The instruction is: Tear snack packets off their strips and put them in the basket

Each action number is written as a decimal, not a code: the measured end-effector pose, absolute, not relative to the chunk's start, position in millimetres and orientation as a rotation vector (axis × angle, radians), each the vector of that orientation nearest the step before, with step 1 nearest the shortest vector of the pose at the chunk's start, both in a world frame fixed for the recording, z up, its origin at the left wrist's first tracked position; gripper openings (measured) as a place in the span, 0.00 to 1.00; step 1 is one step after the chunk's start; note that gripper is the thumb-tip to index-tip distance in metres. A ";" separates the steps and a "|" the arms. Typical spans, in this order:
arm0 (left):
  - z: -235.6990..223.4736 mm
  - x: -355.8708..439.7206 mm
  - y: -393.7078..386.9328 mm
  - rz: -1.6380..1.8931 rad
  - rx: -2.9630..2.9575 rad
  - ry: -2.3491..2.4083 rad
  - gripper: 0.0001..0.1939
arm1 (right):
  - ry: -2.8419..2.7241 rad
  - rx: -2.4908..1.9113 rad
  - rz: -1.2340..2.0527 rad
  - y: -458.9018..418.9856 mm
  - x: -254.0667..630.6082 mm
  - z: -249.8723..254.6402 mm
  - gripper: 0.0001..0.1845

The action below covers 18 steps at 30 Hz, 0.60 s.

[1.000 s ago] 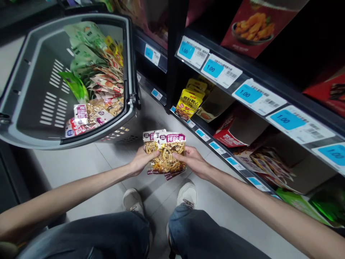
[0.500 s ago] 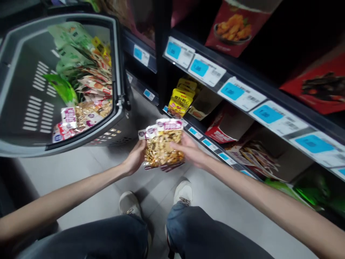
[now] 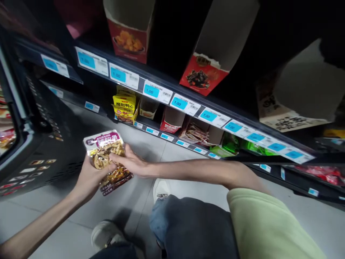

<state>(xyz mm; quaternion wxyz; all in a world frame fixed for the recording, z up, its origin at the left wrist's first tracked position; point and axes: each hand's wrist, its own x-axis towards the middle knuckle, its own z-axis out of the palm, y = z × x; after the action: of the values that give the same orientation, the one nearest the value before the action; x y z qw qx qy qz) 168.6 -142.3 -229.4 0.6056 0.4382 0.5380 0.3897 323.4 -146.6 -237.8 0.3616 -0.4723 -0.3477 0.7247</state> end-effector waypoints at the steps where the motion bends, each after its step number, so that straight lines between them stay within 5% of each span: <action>1: -228.3 167.7 -143.4 0.860 1.072 1.243 0.41 | -0.875 -1.135 1.917 -145.1 328.8 -236.6 0.35; 9: -218.1 174.4 -171.1 0.566 1.426 1.155 0.28 | -1.163 -0.866 2.338 -144.5 381.1 -224.4 0.29; 12: -214.4 178.0 -173.5 0.511 1.692 1.118 0.31 | -1.389 -0.855 2.131 -156.5 388.3 -214.7 0.32; 18: -208.1 182.9 -175.4 0.483 1.978 0.933 0.33 | -1.930 -1.102 1.594 -186.2 426.7 -188.7 0.19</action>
<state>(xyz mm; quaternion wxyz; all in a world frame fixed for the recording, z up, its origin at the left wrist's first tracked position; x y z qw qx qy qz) 182.9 -175.4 -208.1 0.4359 0.7948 0.3748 0.1941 426.7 -186.2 -188.7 0.2020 -0.3946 -0.6910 0.5710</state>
